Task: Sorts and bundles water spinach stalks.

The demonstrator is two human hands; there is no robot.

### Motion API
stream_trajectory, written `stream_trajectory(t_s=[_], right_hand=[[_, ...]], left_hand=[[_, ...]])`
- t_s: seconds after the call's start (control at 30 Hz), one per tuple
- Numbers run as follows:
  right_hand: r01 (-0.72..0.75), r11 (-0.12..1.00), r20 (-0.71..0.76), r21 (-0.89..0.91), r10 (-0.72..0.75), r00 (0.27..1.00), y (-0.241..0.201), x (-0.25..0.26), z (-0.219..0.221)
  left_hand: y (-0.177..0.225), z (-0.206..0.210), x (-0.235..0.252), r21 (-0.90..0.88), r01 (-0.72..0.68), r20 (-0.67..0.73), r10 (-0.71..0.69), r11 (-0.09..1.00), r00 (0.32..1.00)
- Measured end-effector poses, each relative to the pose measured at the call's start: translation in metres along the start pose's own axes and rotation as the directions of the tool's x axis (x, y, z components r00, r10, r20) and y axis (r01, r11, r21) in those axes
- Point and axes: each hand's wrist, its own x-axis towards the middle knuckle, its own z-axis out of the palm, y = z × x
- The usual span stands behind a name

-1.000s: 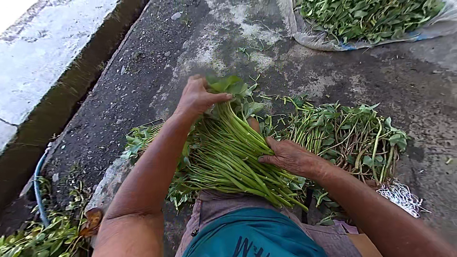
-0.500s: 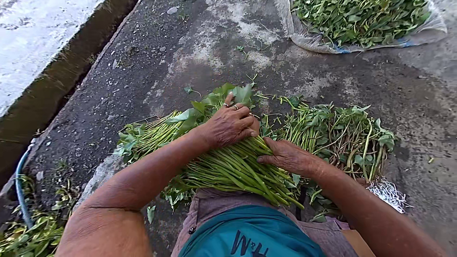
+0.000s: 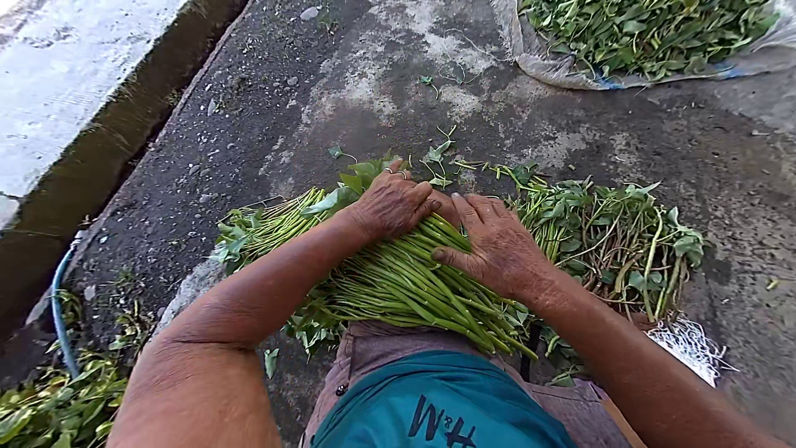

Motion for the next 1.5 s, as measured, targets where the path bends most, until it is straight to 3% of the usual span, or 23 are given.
stream_trajectory(t_s=[0.1, 0.2, 0.23, 0.27, 0.3, 0.33, 0.37, 0.4, 0.43, 0.5, 0.57, 0.7, 0.83, 0.93, 1.03, 1.2, 1.33, 1.4, 1.5], right_hand=[[0.078, 0.997, -0.172, -0.002, -0.077, 0.982, -0.022, 0.003, 0.038], [0.090, 0.996, -0.224, -0.014, -0.091, 0.970, -0.023, -0.001, 0.055], [0.086, 0.996, -0.215, -0.002, -0.085, 0.973, -0.022, -0.002, 0.055], [0.082, 0.997, -0.208, 0.007, -0.079, 0.975, -0.021, -0.003, 0.055], [0.076, 0.997, -0.201, 0.018, -0.071, 0.977, -0.020, -0.002, 0.054], [0.070, 0.997, -0.201, 0.025, -0.064, 0.978, -0.020, -0.002, 0.054], [0.069, 0.997, -0.208, 0.034, -0.060, 0.976, -0.021, -0.002, 0.054], [0.068, 0.997, -0.212, 0.042, -0.057, 0.976, -0.023, -0.002, 0.054], [0.065, 0.997, -0.213, 0.053, -0.052, 0.976, -0.025, -0.002, 0.054], [0.057, 0.996, -0.225, 0.074, -0.039, 0.974, -0.029, -0.002, 0.054], [0.052, 0.995, -0.246, 0.088, -0.028, 0.969, -0.030, -0.004, 0.053], [0.008, 0.982, -0.271, 0.190, 0.045, 0.962, -0.025, -0.010, 0.047], [-0.136, 0.885, -0.203, 0.445, 0.247, 0.947, -0.020, -0.018, 0.040], [-0.245, 0.741, -0.013, 0.625, 0.324, 0.946, -0.015, -0.020, 0.030], [-0.291, 0.674, 0.058, 0.679, 0.345, 0.937, -0.012, -0.020, 0.023], [-0.247, 0.640, 0.079, 0.728, 0.279, 0.957, -0.007, -0.027, 0.023], [-0.264, 0.551, 0.128, 0.791, 0.273, 0.953, -0.002, -0.033, 0.025], [-0.245, 0.526, 0.139, 0.815, 0.233, 0.962, -0.005, -0.035, 0.025], [-0.246, 0.555, 0.123, 0.795, 0.250, 0.960, -0.009, -0.036, 0.022]], left_hand=[[0.011, -0.016, -0.012, -0.042, 0.046, -0.249, -0.056, 0.998, 0.967], [0.050, -0.065, -0.059, -0.293, 0.108, -0.405, -0.226, 0.950, 0.886], [0.071, -0.075, -0.083, -0.407, 0.172, -0.320, -0.317, 0.897, 0.893], [0.091, -0.080, -0.109, -0.538, 0.289, -0.093, -0.397, 0.792, 0.913], [0.106, -0.079, -0.132, -0.601, 0.467, 0.249, -0.404, 0.648, 0.880], [0.114, -0.070, -0.153, -0.558, 0.654, 0.561, -0.349, 0.510, 0.751], [0.118, -0.054, -0.172, -0.470, 0.798, 0.743, -0.319, 0.378, 0.588], [0.120, -0.038, -0.186, -0.404, 0.879, 0.798, -0.372, 0.254, 0.474], [0.122, -0.028, -0.193, -0.398, 0.906, 0.773, -0.479, 0.146, 0.416], [0.124, -0.017, -0.183, -0.552, 0.832, 0.607, -0.705, -0.043, 0.366], [0.125, -0.013, -0.157, -0.740, 0.646, 0.472, -0.828, -0.186, 0.303], [0.123, -0.005, -0.109, -0.923, 0.309, 0.309, -0.919, -0.228, 0.244], [0.123, -0.009, -0.073, -0.967, 0.160, 0.233, -0.939, -0.197, 0.254], [0.124, -0.018, -0.060, -0.976, 0.136, 0.206, -0.928, -0.171, 0.310], [0.125, -0.023, -0.056, -0.973, 0.130, 0.224, -0.915, -0.190, 0.336], [0.136, -0.028, -0.052, -0.981, 0.056, 0.195, -0.918, -0.187, 0.345], [0.143, -0.024, -0.051, -0.967, -0.042, 0.208, -0.871, -0.253, 0.445], [0.143, -0.023, -0.043, -0.951, -0.058, 0.249, -0.866, -0.303, 0.433], [0.140, -0.020, -0.034, -0.956, -0.067, 0.231, -0.877, -0.284, 0.421]])
